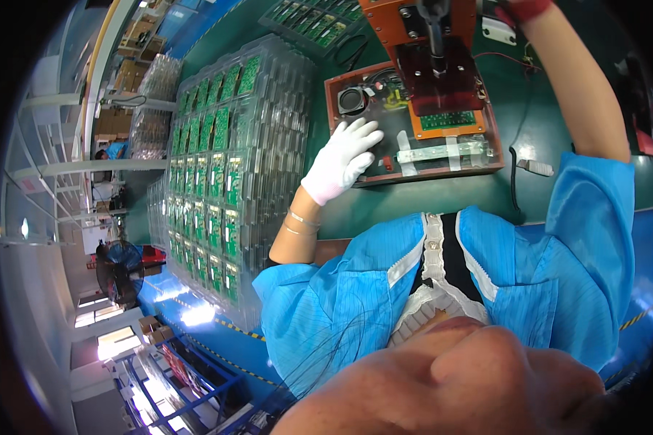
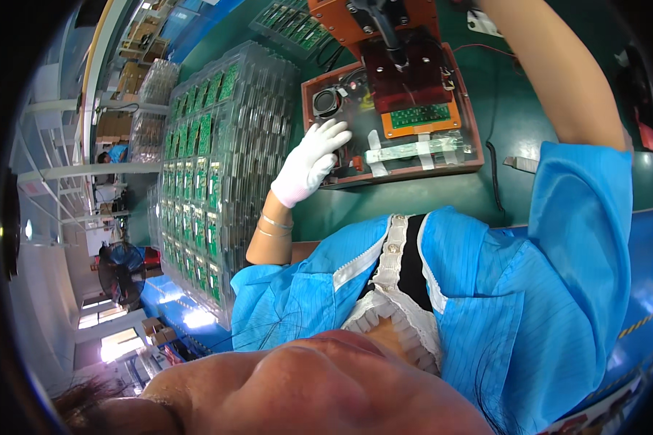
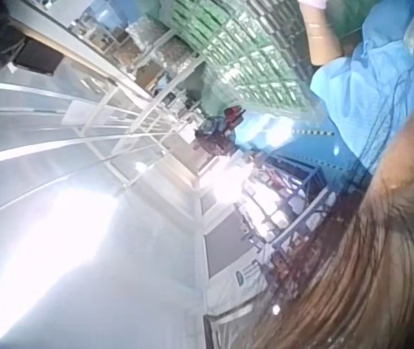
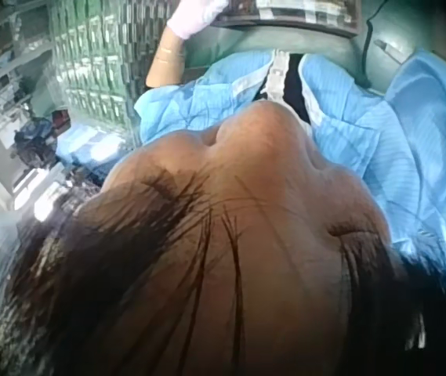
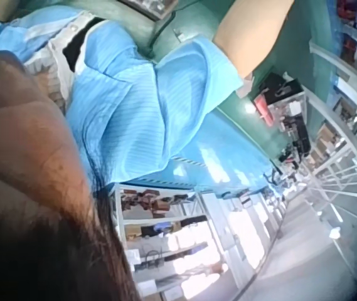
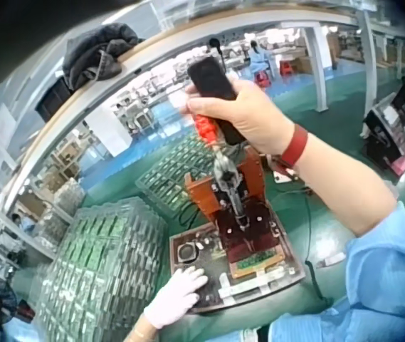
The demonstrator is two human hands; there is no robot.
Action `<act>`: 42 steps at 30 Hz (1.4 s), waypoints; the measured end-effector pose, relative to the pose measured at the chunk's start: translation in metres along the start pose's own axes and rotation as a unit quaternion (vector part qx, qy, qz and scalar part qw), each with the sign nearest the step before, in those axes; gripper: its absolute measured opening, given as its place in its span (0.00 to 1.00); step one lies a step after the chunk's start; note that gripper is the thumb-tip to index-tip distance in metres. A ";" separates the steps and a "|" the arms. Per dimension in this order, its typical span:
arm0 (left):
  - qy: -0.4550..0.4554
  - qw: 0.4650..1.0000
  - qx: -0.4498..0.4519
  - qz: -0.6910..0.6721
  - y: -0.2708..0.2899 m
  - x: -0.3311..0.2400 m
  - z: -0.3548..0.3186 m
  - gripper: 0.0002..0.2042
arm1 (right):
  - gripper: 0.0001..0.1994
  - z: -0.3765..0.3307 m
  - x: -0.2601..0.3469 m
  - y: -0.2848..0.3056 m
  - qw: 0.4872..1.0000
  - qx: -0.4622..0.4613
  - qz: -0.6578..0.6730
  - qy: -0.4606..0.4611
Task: Testing electronic circuit boards using a specialized testing machine.
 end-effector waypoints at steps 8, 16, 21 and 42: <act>0.111 0.966 -0.216 -0.089 -0.008 0.020 -0.057 0.24 | 0.13 -0.104 0.029 0.010 0.794 0.170 -0.427 0.399; 0.216 0.916 -0.288 -0.179 -0.024 0.017 -0.037 0.28 | 0.19 -0.148 -0.004 0.035 0.897 0.103 -0.297 0.311; 0.226 0.918 -0.263 -0.190 -0.025 0.013 -0.022 0.30 | 0.21 -0.188 -0.048 0.062 0.976 0.052 -0.206 -0.047; 0.156 0.923 -0.336 -0.105 -0.030 0.009 -0.007 0.21 | 0.24 -0.258 -0.100 0.071 0.912 0.127 -0.320 -0.221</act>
Point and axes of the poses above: each hand's wrist, its own z-axis towards the middle knuckle, its own y-axis out of the back of the hand, x = y × z, the point moved 2 cm from there along z, towards the middle knuckle, and after that the axes turned 15 degrees about -z, right-handed, at the moved point
